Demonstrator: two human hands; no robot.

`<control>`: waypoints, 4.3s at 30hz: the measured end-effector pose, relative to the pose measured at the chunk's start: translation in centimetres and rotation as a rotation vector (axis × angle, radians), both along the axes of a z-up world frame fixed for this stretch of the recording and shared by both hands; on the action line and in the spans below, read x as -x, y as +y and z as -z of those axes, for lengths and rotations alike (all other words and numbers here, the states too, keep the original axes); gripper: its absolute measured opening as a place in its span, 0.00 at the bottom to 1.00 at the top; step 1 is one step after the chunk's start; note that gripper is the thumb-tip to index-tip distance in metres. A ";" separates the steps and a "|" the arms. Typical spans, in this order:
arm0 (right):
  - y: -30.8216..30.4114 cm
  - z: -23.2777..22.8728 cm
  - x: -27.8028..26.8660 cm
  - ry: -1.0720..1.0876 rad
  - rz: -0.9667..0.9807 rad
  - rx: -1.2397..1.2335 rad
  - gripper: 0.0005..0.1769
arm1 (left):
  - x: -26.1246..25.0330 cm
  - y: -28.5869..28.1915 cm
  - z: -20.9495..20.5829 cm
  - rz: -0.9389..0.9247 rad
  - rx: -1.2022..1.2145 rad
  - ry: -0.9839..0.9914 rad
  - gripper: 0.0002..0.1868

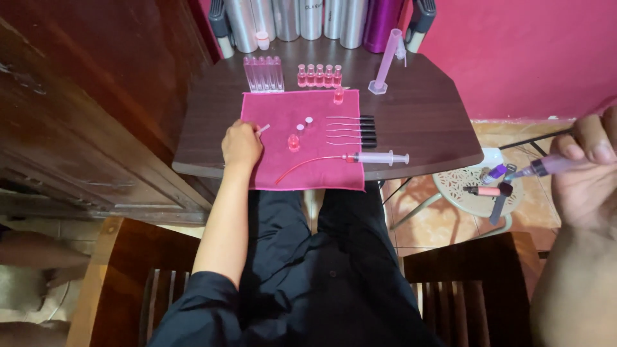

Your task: Using a syringe to fill small vials with pink liquid and capping them on a workspace.

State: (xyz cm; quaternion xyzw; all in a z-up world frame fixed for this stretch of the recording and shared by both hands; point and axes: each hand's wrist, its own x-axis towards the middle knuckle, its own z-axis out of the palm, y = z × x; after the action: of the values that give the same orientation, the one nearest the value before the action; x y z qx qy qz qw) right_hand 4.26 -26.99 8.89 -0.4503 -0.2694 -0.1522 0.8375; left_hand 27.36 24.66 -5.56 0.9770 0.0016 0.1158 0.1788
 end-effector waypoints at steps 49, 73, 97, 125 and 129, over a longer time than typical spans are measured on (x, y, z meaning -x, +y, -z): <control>16.3 -3.2 1.0 -0.064 0.097 0.094 0.09 | 22.2 -15.2 -10.0 0.808 0.901 -0.386 0.11; 18.1 4.9 -2.9 -0.019 0.330 0.947 0.16 | 19.0 -4.6 -7.2 0.555 0.610 -0.546 0.10; 10.6 10.9 -25.5 0.239 0.490 1.569 0.16 | 11.1 8.9 4.2 -0.005 0.690 -0.382 0.14; 9.5 10.5 -27.5 0.468 0.394 1.492 0.19 | 5.1 2.1 -1.3 0.355 0.415 -0.298 0.09; 11.4 8.4 -25.4 0.331 0.495 1.449 0.15 | 5.0 0.2 -2.4 0.404 0.429 -0.140 0.13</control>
State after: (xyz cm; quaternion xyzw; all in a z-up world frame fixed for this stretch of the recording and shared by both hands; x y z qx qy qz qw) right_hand 29.66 -15.59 0.45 -0.9484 -0.0651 -0.0519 0.3059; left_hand 22.36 24.84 -3.18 0.8871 -0.1809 0.1417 0.4003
